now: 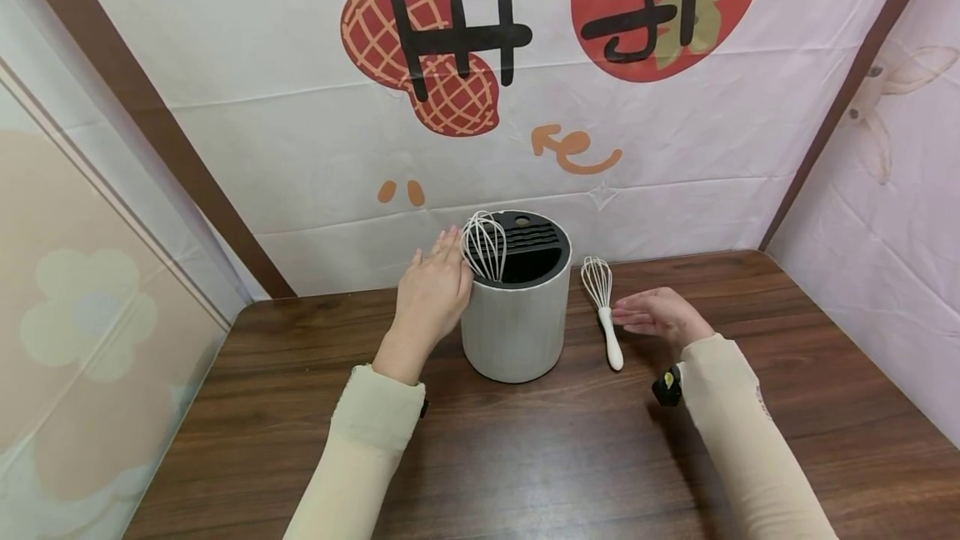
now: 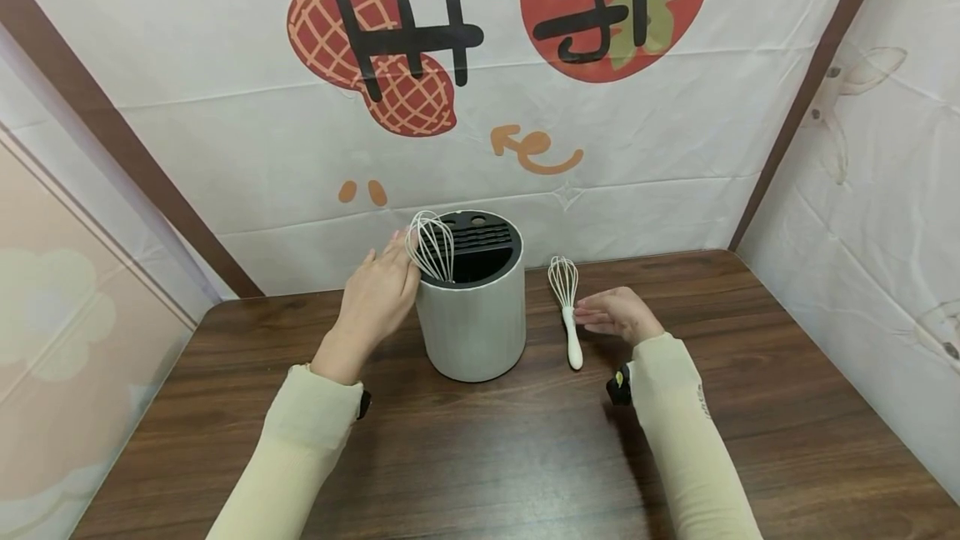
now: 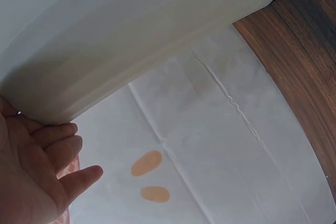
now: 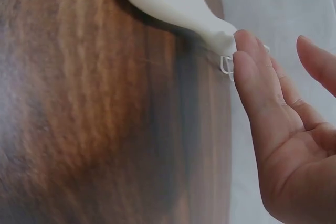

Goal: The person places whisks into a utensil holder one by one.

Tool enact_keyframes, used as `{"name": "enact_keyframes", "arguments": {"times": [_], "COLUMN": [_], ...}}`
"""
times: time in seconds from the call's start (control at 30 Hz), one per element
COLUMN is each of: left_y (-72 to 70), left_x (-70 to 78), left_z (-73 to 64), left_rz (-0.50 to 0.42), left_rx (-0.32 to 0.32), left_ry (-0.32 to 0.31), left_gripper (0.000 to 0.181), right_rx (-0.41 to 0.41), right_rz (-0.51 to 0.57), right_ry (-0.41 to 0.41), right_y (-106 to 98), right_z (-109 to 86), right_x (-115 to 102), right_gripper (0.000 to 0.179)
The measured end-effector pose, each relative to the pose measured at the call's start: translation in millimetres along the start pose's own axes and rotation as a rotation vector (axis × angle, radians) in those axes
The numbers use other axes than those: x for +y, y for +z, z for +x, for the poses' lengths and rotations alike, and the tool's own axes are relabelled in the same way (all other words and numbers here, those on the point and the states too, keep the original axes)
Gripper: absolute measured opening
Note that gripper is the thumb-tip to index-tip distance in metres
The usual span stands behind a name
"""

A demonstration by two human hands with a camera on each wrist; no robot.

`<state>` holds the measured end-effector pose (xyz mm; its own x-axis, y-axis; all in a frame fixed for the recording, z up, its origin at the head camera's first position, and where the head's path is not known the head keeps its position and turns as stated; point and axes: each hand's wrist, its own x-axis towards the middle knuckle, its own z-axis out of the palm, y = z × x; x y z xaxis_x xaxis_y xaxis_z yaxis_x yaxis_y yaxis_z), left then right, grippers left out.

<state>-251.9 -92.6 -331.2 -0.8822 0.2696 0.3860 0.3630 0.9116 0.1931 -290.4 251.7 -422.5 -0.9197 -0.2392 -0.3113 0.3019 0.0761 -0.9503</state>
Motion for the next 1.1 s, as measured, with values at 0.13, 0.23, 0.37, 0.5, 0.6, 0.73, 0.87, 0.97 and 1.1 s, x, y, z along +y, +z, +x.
{"name": "enact_keyframes", "arguments": {"times": [0.13, 0.23, 0.37, 0.5, 0.6, 0.73, 0.87, 0.97, 1.1], "left_y": [-0.2, -0.4, -0.7, 0.1, 0.7, 0.3, 0.2, 0.5, 0.5], "left_x": [1.1, 1.7, 1.9, 2.2, 2.5, 3.0, 2.5, 2.0, 1.9], "left_z": [0.4, 0.6, 0.3, 0.3, 0.6, 0.5, 0.3, 0.1, 0.3], "left_rz": [-0.001, -0.004, -0.004, -0.004, -0.006, -0.009, -0.009, -0.008, -0.010], "left_rx": [-0.003, -0.001, 0.008, 0.008, 0.002, -0.006, -0.011, -0.012, -0.011], "left_ry": [-0.001, 0.000, 0.007, 0.006, 0.003, 0.003, -0.001, -0.006, -0.006], "left_gripper": [0.048, 0.048, 0.049, 0.050, 0.050, 0.050, 0.050, 0.050, 0.050], "right_rx": [-0.008, -0.003, 0.016, 0.038, 0.050, 0.083, 0.136, 0.172, 0.208], "right_rz": [0.017, 0.005, -0.006, 0.005, 0.009, 0.019, 0.010, -0.008, -0.046], "right_ry": [0.016, 0.023, 0.017, 0.015, 0.019, 0.019, 0.020, 0.021, 0.012], "right_y": [-1, -3, -3, 0, 3, 7, 12, 16, 19], "right_z": [0.6, 0.5, 1.3, 2.6, 3.3, 5.5, 8.3, 11.0, 13.5], "right_x": [4, 8, 15, 21, 23, 26, 27, 30, 33], "right_gripper": [0.045, 0.046, 0.045, 0.042, 0.040, 0.040, 0.042, 0.041, 0.034]}}
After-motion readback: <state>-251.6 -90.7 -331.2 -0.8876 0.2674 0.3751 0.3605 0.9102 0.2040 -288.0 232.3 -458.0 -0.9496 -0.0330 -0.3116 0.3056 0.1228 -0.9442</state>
